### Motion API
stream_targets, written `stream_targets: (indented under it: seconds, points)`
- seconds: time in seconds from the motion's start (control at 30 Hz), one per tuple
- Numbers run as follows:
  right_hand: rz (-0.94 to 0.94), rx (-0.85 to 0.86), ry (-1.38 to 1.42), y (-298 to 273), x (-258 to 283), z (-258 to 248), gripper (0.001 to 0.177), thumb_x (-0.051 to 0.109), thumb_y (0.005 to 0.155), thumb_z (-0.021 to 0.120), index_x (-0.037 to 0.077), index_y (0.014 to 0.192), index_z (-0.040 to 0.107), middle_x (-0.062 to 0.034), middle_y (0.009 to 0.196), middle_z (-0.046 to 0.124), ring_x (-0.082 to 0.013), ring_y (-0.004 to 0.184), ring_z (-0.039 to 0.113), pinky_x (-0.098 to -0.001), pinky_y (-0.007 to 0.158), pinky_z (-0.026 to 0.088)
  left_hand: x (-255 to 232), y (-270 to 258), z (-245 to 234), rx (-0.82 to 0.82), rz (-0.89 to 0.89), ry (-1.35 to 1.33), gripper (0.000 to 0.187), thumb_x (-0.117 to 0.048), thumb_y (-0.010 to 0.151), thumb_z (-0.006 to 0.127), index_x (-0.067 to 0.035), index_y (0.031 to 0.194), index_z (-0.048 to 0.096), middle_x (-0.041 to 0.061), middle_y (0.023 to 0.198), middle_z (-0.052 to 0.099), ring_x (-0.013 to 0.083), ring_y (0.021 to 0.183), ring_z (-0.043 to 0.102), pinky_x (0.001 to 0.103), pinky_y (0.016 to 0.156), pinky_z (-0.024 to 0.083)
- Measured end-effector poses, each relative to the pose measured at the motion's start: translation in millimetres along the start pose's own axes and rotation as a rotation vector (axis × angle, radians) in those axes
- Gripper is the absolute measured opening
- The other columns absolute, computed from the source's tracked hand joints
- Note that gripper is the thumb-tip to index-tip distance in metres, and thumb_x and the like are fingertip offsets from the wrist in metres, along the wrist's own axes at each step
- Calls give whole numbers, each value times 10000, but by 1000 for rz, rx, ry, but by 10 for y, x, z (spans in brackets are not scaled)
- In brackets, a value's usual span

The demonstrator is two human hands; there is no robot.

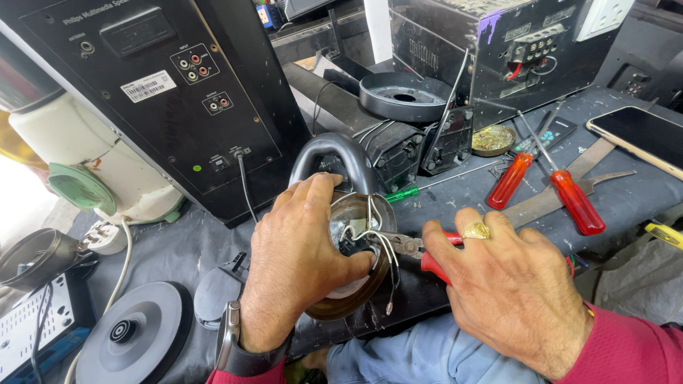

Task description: The person uses pliers to strip the insulation from wires attached to a circular electronic component, likely a speaker. They repeatedly cut and pull the wire ends to expose the metal strands.

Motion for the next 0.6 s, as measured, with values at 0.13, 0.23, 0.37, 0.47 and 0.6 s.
stream_targets:
  seconds: [0.13,0.23,0.37,0.47,0.6]
  points:
    - [7,32,-17,16,13,6,421,280,791,667,149,1191,655,-37,875,578,-198,784,623,-341,520,477,-1,1,2,-1,3,1,917,-321,464,932,-34,1267,594,181,1190,677,375,1092,636,464,864,532]
    - [4,82,-58,9,33,60,411,265,813,639,146,1206,650,-40,878,589,-197,758,629,-334,504,489,1,-5,-11,-7,1,-3,915,-329,465,934,-37,1264,595,180,1189,678,376,1091,638,466,859,532]
    - [-51,76,-135,-48,108,94,377,211,820,615,86,1176,623,-74,841,589,-217,657,639,-321,427,493,-17,-16,-20,-25,16,-14,899,-325,461,932,-46,1248,600,174,1158,684,383,1077,639,470,855,529]
    - [4,575,13,-131,8,573,291,297,854,608,141,1097,575,-43,851,598,-211,604,679,-338,519,558,-21,-48,-45,-47,21,-7,884,-332,470,931,-53,1241,601,170,1122,683,389,1062,640,483,844,525]
    - [108,864,685,-108,-40,739,387,296,853,671,61,1123,523,-82,678,637,-267,562,658,-435,532,538,-31,-94,-78,-69,24,-17,856,-329,471,920,-55,1216,600,159,1100,681,382,1050,644,496,839,519]
Point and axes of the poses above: each hand's wrist, its own y-axis towards the middle knuckle, its own z-axis out of the palm, x = y × z, the point moved 10 cm from there along y, towards the middle knuckle
